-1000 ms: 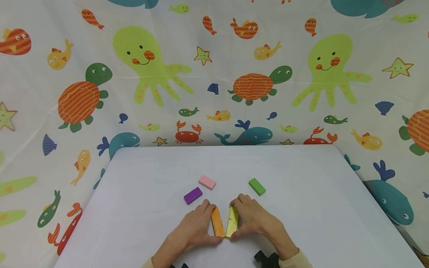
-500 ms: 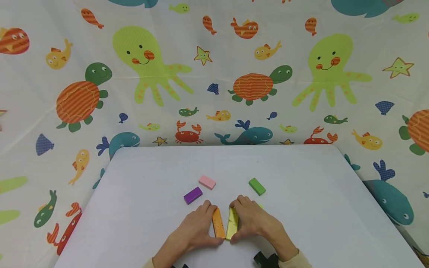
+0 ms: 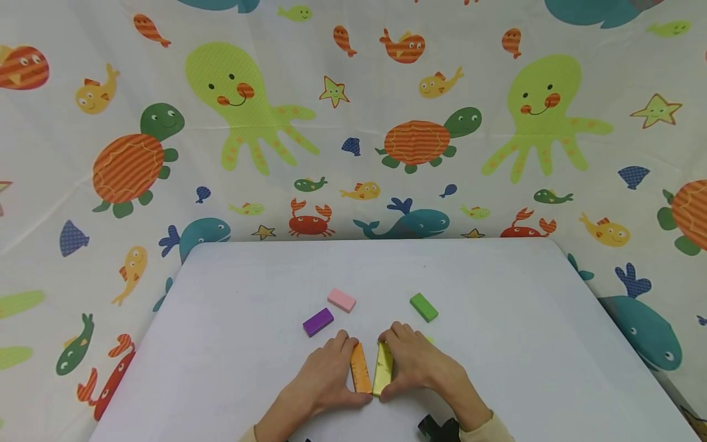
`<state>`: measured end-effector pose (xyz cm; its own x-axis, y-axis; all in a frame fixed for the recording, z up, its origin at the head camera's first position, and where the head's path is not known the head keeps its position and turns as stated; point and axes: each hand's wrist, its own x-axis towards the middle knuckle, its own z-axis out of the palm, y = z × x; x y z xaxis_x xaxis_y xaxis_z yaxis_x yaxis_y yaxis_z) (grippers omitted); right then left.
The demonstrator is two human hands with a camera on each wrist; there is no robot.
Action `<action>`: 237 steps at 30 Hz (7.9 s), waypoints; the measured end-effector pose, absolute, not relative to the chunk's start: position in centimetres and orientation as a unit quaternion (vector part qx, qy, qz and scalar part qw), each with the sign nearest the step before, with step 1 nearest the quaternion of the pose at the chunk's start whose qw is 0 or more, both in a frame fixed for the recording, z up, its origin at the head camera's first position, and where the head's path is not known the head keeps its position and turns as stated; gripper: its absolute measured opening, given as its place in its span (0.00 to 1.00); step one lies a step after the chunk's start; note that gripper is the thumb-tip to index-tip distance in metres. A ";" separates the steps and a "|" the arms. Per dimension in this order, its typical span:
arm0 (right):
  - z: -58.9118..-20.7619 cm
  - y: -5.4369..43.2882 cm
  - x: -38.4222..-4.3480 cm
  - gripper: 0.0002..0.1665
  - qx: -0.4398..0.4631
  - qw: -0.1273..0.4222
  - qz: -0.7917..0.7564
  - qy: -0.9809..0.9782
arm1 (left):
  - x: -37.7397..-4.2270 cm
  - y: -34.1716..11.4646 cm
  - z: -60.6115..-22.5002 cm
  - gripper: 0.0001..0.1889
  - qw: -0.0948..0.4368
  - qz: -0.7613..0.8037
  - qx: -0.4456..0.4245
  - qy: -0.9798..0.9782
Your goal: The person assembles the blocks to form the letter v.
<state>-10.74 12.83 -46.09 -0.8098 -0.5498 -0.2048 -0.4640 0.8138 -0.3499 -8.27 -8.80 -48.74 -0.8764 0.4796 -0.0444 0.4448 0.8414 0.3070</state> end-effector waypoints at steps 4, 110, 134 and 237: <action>-46.1 12.8 -10.7 0.55 -0.269 0.151 -0.141 0.940 | -8.3 -8.8 -48.7 0.49 0.065 0.146 0.239 0.958; -44.5 15.6 -11.7 0.52 -0.197 0.152 -0.205 0.947 | -8.5 -9.5 -48.0 0.50 0.112 0.194 0.229 0.947; -44.1 17.3 -11.9 0.52 -0.131 0.160 -0.177 0.962 | -8.7 -9.9 -47.8 0.47 0.127 0.204 0.237 0.941; -45.4 17.9 -13.2 0.26 -0.120 0.159 -0.220 0.955 | -8.6 -9.6 -47.7 0.46 0.134 0.199 0.228 0.944</action>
